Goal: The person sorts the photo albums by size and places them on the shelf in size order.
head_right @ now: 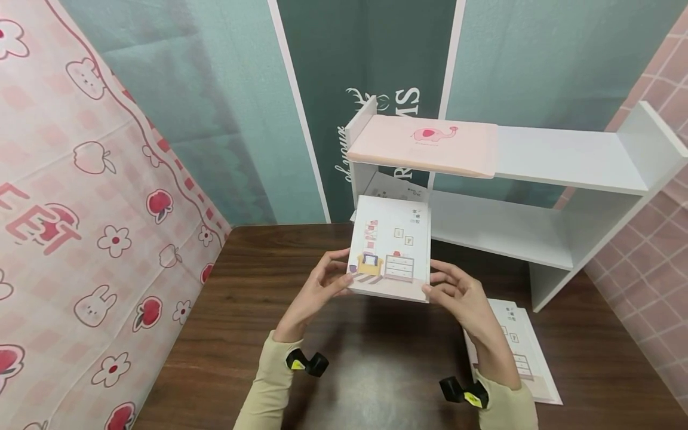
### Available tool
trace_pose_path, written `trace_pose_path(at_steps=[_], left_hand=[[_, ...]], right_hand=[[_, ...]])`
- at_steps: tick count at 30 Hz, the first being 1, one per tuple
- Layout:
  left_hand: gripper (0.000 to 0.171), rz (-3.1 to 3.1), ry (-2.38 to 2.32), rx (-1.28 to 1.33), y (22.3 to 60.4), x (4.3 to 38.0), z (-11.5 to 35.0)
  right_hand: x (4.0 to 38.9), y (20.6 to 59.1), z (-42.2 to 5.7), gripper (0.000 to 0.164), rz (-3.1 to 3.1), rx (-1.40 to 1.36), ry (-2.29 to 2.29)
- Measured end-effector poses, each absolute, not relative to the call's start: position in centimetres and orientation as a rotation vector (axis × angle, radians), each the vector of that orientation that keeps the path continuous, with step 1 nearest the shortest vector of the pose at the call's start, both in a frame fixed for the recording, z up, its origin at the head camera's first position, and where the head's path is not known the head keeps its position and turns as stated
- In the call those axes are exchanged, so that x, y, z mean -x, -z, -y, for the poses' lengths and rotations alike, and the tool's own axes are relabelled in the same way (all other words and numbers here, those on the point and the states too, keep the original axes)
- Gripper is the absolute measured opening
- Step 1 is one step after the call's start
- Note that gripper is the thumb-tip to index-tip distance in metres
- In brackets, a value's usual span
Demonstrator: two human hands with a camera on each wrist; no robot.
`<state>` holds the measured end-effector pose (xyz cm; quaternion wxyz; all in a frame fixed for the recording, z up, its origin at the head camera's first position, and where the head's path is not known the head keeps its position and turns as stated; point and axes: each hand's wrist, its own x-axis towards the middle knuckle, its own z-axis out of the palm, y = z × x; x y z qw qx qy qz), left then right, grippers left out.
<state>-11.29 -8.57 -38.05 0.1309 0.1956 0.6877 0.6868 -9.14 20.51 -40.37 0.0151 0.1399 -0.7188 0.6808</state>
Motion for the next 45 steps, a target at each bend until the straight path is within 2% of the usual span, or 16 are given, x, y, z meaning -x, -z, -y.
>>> trace_pose_path(at_steps=[36, 45], left_hand=[[0.048, -1.969, -1.980, -0.600, 38.5, 12.3, 6.0], [0.049, -1.952, -2.017, -0.618, 40.9, 13.7, 5.2]], right_hand=[[8.2, 41.0, -22.6, 0.044, 2.189, -0.331, -2.108], [7.8, 41.1, -23.2, 0.046, 2.236, -0.304, -2.065]])
